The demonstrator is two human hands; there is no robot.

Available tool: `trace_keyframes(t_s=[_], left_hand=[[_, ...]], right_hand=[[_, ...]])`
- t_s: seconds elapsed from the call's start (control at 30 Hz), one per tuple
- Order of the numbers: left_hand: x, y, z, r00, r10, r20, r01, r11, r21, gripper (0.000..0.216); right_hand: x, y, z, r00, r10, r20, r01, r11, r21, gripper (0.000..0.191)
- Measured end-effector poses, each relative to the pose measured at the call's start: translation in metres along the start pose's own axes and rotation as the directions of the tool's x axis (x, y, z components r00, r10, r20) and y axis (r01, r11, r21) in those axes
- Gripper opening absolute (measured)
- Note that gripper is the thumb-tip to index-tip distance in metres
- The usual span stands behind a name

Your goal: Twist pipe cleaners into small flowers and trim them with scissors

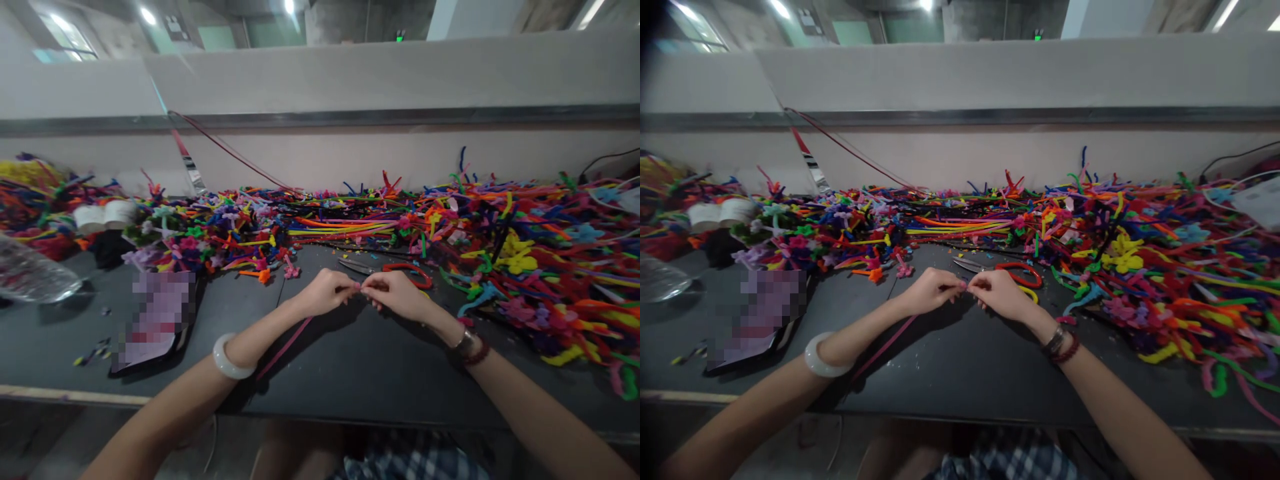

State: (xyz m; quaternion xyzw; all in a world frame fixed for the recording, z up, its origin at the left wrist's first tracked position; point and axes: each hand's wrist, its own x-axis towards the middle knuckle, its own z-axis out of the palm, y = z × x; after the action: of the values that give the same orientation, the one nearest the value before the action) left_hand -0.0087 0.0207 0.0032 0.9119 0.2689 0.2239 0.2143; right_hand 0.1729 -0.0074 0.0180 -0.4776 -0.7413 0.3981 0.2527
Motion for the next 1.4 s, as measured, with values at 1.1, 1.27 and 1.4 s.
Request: trace_keyframes(t_s=[1.1,1.27,1.4], left_hand=[[0.003,0.006,-0.006,0.874,-0.356,0.330,0.447,0.324,-0.834,0.013],[0.003,0.004,-0.001,0.878,-0.365,0.309,0.428,0.315,-0.847,0.015],[0.002,0.002,0.001,0.882,-0.364,0.299,0.410,0.280,-0.868,0.015]], right_hand=[[-0.003,-0.008,-0.006,0.979,-0.206,0.011,0.206,0.976,-0.068,0.016],[-0.002,-0.007,-0.008,0.995,-0.070,0.068,0.059,0.987,0.153,0.019],[0.000,-0.002,-0.008,0.998,-0.040,0.057,0.025,0.970,0.241,0.019]])
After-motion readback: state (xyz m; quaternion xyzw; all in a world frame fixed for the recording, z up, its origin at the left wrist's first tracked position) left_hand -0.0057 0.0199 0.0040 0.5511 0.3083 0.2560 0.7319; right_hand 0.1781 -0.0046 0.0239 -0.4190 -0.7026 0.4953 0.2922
